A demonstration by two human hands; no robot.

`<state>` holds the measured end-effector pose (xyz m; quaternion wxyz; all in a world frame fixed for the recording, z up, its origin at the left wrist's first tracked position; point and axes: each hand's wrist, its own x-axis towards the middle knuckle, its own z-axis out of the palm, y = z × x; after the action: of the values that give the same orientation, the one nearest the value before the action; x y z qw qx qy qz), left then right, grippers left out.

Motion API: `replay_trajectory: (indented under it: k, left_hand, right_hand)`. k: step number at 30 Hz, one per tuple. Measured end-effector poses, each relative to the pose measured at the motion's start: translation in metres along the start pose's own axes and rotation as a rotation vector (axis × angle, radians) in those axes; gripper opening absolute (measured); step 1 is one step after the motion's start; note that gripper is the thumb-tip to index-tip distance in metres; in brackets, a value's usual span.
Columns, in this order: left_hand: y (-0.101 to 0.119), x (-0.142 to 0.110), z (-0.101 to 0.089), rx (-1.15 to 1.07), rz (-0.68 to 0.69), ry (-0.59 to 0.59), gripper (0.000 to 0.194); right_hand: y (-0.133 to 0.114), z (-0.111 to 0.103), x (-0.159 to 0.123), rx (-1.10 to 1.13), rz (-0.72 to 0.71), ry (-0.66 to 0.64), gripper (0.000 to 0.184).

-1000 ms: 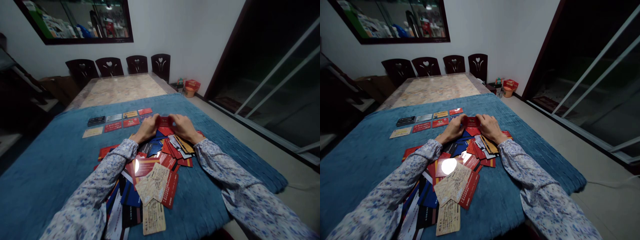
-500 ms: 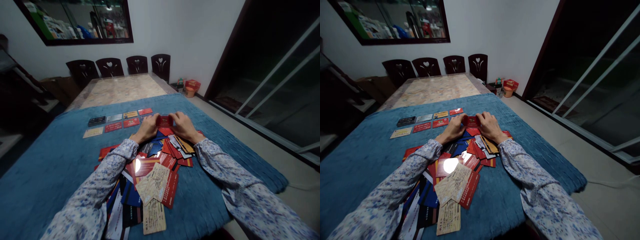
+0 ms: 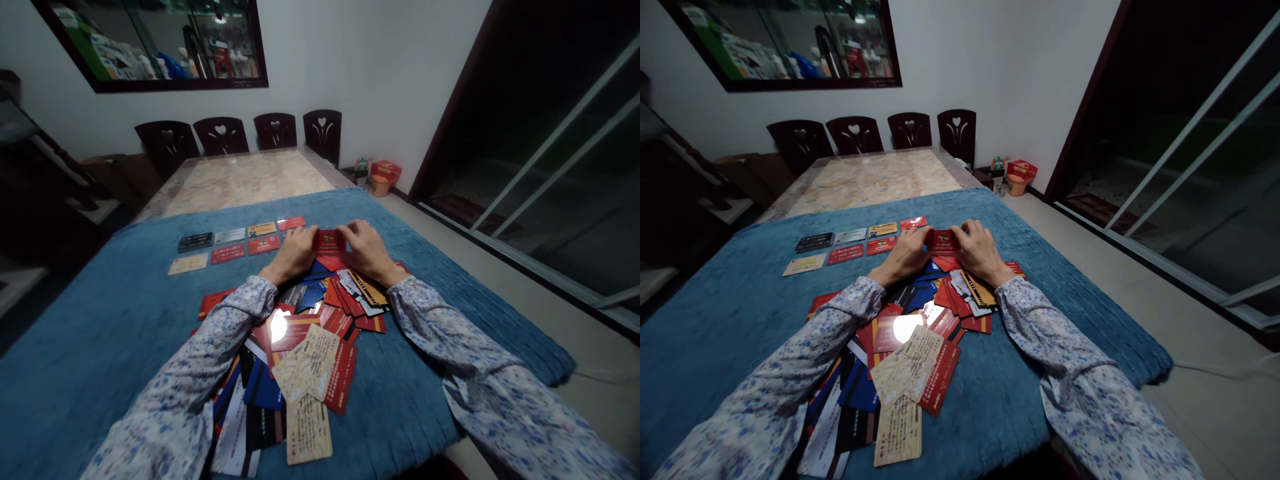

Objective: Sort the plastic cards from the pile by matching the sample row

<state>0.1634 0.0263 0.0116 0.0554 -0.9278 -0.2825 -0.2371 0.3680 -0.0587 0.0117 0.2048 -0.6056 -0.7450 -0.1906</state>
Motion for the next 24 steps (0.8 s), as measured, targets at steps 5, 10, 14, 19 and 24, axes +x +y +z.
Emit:
replay_trajectory:
  k: [5, 10, 14, 19, 24]
  left_hand:
    - [-0.001, 0.0, -0.013, 0.084, -0.015, -0.015, 0.041]
    - [0.002, -0.005, -0.029, 0.112, -0.023, -0.08, 0.04]
    - [0.0, -0.01, -0.038, 0.142, -0.06, -0.132, 0.042]
    - [-0.01, -0.017, -0.046, 0.138, -0.072, -0.161, 0.046]
    - [-0.022, -0.026, -0.053, 0.136, -0.103, -0.181, 0.046]
  right_hand:
    - [-0.002, -0.003, 0.002, 0.004, -0.024, 0.013, 0.047]
    - [-0.008, -0.005, 0.006, -0.009, -0.045, -0.013, 0.049]
    - [-0.014, -0.009, 0.013, -0.015, -0.057, -0.078, 0.055]
    - [-0.023, -0.013, 0.025, -0.017, -0.071, -0.155, 0.057]
    - [-0.033, -0.011, 0.038, -0.011, -0.104, -0.227, 0.053]
